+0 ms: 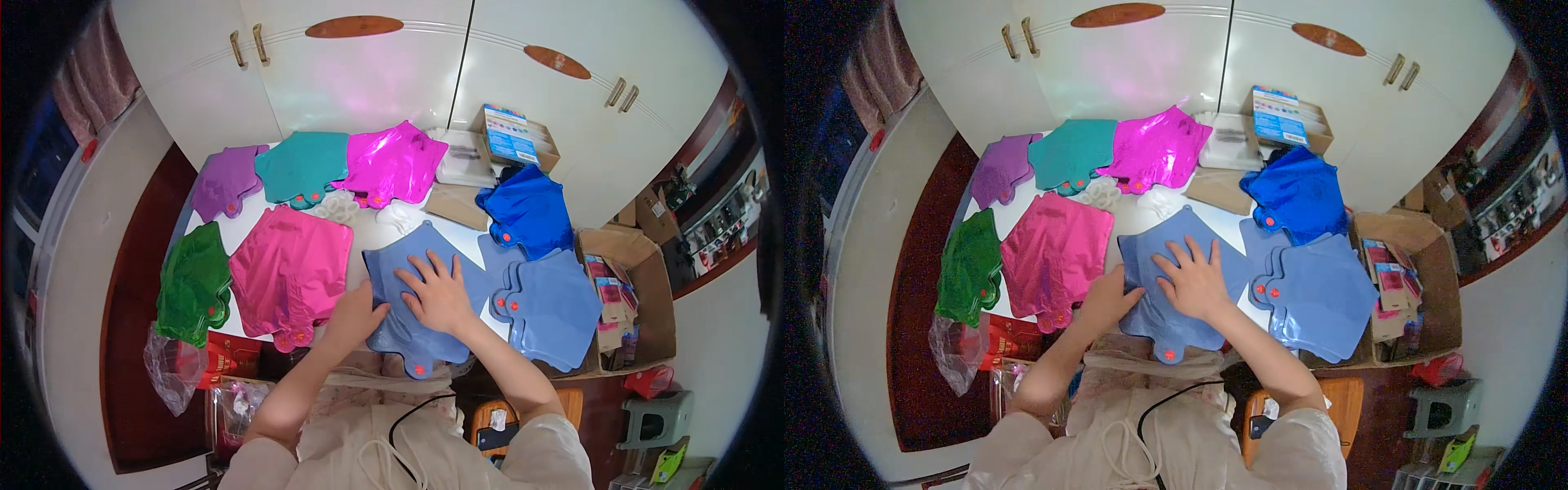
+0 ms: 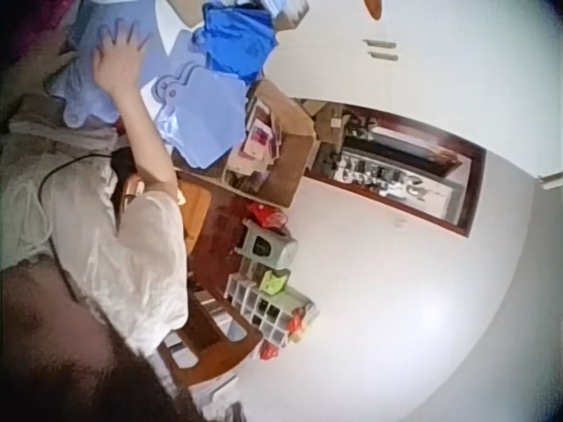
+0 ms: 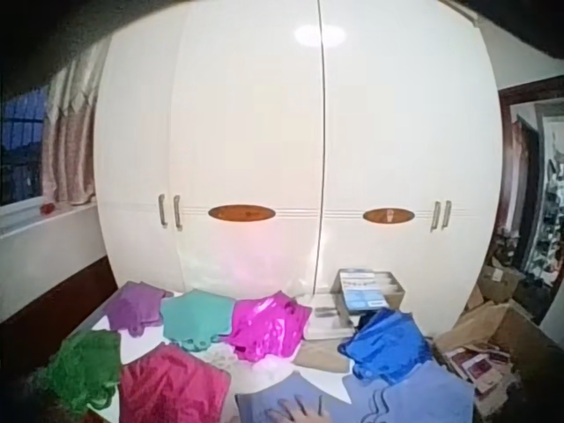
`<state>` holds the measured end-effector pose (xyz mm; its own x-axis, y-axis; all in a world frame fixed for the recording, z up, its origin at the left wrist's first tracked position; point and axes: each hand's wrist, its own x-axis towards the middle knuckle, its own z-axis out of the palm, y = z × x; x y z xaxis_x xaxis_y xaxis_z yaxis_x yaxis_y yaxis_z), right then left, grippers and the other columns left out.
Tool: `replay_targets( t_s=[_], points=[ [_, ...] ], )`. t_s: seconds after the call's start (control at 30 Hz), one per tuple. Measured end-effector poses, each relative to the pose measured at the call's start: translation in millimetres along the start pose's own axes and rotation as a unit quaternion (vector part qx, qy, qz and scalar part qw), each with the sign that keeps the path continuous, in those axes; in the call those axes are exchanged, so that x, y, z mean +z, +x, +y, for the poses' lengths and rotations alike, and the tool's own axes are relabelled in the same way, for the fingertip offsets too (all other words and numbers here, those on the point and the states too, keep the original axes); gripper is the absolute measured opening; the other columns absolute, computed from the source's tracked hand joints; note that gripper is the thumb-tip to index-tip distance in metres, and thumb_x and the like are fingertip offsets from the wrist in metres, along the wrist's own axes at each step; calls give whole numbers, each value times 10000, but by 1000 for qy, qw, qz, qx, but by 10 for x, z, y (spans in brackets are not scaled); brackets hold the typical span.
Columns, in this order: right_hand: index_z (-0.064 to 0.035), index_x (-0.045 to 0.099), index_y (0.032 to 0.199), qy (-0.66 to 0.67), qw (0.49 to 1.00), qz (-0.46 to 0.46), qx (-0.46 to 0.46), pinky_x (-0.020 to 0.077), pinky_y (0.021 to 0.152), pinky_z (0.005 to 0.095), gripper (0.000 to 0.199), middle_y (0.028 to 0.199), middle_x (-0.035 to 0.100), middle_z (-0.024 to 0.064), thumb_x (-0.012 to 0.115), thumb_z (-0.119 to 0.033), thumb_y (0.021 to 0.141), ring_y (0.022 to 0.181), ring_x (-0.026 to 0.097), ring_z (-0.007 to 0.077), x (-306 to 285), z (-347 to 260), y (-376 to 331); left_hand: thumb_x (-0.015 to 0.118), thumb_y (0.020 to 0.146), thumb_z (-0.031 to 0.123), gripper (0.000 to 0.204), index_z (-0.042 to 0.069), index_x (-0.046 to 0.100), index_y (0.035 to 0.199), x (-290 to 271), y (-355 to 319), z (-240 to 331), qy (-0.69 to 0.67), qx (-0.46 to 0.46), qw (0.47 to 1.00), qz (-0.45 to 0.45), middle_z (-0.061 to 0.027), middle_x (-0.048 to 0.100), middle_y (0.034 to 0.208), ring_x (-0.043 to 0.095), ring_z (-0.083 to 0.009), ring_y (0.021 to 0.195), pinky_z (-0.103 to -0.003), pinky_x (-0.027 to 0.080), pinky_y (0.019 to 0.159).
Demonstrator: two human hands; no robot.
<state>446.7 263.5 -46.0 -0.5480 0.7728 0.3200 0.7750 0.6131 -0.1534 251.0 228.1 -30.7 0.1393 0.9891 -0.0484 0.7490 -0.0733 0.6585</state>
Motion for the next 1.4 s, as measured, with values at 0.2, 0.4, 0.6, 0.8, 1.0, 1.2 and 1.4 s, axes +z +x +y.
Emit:
replay_targets(
  t_s=[0.2, 0.4, 0.6, 0.8, 1.0, 1.2, 1.4],
  points=[
    [-274, 500, 1301, -14, 999, -29, 12, 164, 1014, 696, 508, 1391, 409, 76, 537, -486, 841, 1316, 304, 376, -34, -14, 2, 623, 796, 328, 397, -57, 607, 893, 56, 19, -30, 49, -46, 997, 44, -258, 610, 735, 611, -429, 737, -477, 477, 665],
    [-274, 486, 1315, -23, 999, -34, 8, 183, 1005, 688, 548, 1398, 400, 82, 557, -506, 824, 1318, 298, 382, -48, -18, 7, 601, 791, 300, 364, -57, 607, 859, -10, 38, -5, 6, -69, 995, 67, -264, 608, 736, 613, -415, 719, -498, 473, 654],
    [-261, 480, 1321, -27, 999, -32, 7, 184, 1003, 690, 571, 1405, 395, 79, 544, -529, 821, 1318, 299, 383, -25, -5, 7, 600, 752, 244, 276, -31, 611, 741, 2, 16, 141, 82, -50, 994, 54, -242, 618, 751, 613, -411, 703, -485, 478, 637],
    [-222, 468, 1335, -24, 999, -47, 13, 159, 1021, 684, 599, 1425, 372, 75, 539, -516, 817, 1335, 274, 378, -31, 2, 0, 620, 722, 207, 225, -15, 612, 689, 1, 54, 232, 7, 49, 998, 37, -246, 609, 1002, 616, -368, 880, -448, 498, 737],
    [-215, 476, 1337, -49, 994, -100, 10, 131, 1049, 668, 582, 1448, 352, 67, 526, -496, 830, 1351, 259, 368, -21, 34, 9, 635, 695, 124, 164, -31, 581, 708, 341, 118, 152, -26, 229, 957, 179, -251, 548, 1127, 561, -391, 991, -434, 476, 820],
    [-194, 504, 1309, 1, 999, -30, -17, 191, 1069, 601, 521, 1402, 418, 81, 524, -451, 857, 1319, 324, 344, -33, 9, 2, 630, 705, 107, 452, -41, 466, 1100, 27, -7, 275, -139, -9, 990, 35, -284, 543, 1100, 560, -431, 1000, -466, 466, 842],
    [-209, 511, 1301, 27, 999, -17, -33, 249, 1069, 548, 491, 1376, 444, 87, 540, -423, 860, 1291, 365, 336, -11, 19, 14, 676, 724, 139, 637, -63, 331, 1220, 51, -195, 23, -20, 62, 997, 31, -295, 583, 965, 580, -465, 905, -480, 482, 774]
  ],
)
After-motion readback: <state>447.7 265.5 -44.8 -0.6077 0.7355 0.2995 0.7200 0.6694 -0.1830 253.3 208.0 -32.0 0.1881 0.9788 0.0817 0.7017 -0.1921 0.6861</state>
